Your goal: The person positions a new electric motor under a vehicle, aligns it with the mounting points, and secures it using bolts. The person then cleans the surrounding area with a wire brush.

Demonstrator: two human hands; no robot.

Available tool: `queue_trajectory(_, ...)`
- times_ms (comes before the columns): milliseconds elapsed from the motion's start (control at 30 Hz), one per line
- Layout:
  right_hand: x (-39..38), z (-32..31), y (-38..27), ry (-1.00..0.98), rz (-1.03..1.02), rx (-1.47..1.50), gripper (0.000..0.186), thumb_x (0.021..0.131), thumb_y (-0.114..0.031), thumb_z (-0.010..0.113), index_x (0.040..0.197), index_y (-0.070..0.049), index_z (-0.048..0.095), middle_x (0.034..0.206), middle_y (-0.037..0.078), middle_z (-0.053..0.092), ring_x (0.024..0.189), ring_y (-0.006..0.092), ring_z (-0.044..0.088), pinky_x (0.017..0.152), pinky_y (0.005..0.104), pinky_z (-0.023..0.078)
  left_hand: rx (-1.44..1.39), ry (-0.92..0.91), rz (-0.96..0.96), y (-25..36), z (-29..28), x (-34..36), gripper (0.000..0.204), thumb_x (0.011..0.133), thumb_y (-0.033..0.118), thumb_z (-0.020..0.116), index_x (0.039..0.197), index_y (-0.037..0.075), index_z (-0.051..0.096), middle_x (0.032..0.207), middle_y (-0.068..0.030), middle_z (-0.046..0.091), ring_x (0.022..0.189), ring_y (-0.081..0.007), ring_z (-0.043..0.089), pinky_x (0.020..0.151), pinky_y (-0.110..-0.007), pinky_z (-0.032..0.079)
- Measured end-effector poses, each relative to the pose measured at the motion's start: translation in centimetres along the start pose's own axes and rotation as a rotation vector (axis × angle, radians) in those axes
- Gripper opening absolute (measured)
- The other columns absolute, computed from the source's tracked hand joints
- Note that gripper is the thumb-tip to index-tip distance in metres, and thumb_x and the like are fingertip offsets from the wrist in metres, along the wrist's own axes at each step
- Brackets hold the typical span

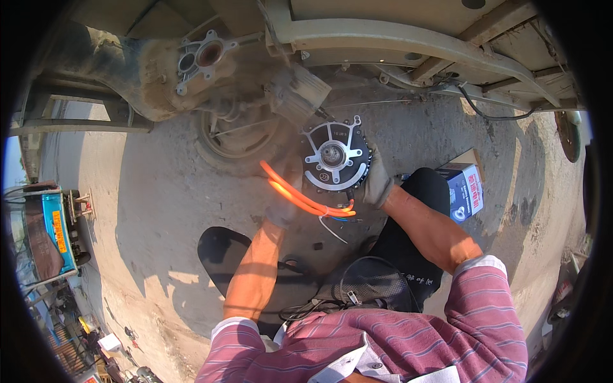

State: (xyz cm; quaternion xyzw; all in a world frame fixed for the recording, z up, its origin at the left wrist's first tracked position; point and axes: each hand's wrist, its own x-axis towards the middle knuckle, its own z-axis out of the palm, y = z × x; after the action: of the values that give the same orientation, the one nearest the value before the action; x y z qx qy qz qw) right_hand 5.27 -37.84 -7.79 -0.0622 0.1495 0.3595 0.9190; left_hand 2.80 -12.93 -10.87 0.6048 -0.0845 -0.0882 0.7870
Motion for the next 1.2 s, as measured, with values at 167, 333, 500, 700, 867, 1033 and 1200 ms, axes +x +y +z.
queue_trajectory(167,3.1,-4.0,2.8,0.431,-0.042,-0.133,0.089,0.107,-0.078,0.024,0.152,-0.01,0.061,0.15,0.017,0.067,0.136,0.0351,0.065,0.119,0.0565,0.05,-0.481,0.089,-0.29,-4.5,-1.5,-0.1,0.056,0.118,0.038,0.048,0.163,0.006,0.044,0.159,-0.0101,0.056,0.141,-0.0246,0.058,0.117,-0.045,0.052)
queue_trajectory(333,6.2,-8.3,5.3,0.581,-0.089,-0.125,0.093,0.107,-0.08,0.017,0.152,-0.012,0.062,0.147,0.016,0.069,0.135,0.0361,0.066,0.118,0.0559,0.051,-0.128,0.157,-0.552,-7.1,-3.8,-0.3,0.055,0.117,0.046,0.047,0.158,0.009,0.05,0.151,-0.0076,0.062,0.134,-0.0258,0.062,0.114,-0.047,0.053)
queue_trajectory(500,7.6,-10.5,6.1,0.604,-0.088,-0.292,0.08,0.114,-0.065,0.015,0.152,-0.013,0.061,0.147,0.012,0.07,0.137,0.0263,0.065,0.121,0.0478,0.049,-0.512,0.195,-0.539,-9.8,-4.8,-1.1,0.053,0.118,0.046,0.043,0.155,0.01,0.054,0.146,-0.0071,0.065,0.13,-0.0254,0.064,0.115,-0.046,0.051)
queue_trajectory(700,9.4,-12.0,5.2,0.831,0.0,-0.492,0.075,0.114,-0.067,0.021,0.129,-0.017,0.074,0.127,0.009,0.077,0.113,0.0242,0.071,0.104,0.0472,0.056,-0.514,0.356,-0.612,-13.8,-7.8,-1.2,0.049,0.119,0.039,0.04,0.147,0.005,0.061,0.14,-0.0102,0.069,0.128,-0.0241,0.065,0.114,-0.043,0.051)
queue_trajectory(867,9.6,-13.8,4.9,0.775,0.029,-0.541,0.077,0.111,-0.071,0.02,0.13,-0.02,0.074,0.125,0.007,0.077,0.112,0.0237,0.071,0.1,0.0492,0.057,-0.143,0.237,-0.582,-16.5,-9.7,-1.5,0.06,0.115,0.053,0.047,0.155,0.009,0.058,0.153,-0.0029,0.065,0.138,-0.0217,0.06,0.12,-0.041,0.047)
queue_trajectory(1033,9.5,-13.8,5.0,0.795,0.058,-0.6,0.085,0.107,-0.081,0.017,0.139,-0.022,0.07,0.13,0.006,0.077,0.118,0.0243,0.072,0.102,0.0534,0.056,-0.423,0.341,-0.595,-15.8,-9.1,-0.9,0.049,0.116,0.044,0.043,0.141,0.008,0.065,0.136,-0.0071,0.071,0.123,-0.0229,0.067,0.111,-0.041,0.052)
queue_trajectory(1200,9.6,-14.2,5.2,0.779,0.06,-0.617,0.087,0.105,-0.084,0.021,0.142,-0.021,0.069,0.132,0.004,0.076,0.118,0.0235,0.071,0.103,0.0505,0.056,-0.358,0.331,-0.61,-15.0,-9.7,-0.5,0.056,0.117,0.043,0.045,0.16,0.008,0.051,0.158,-0.0063,0.058,0.14,-0.0229,0.058,0.123,-0.04,0.045)
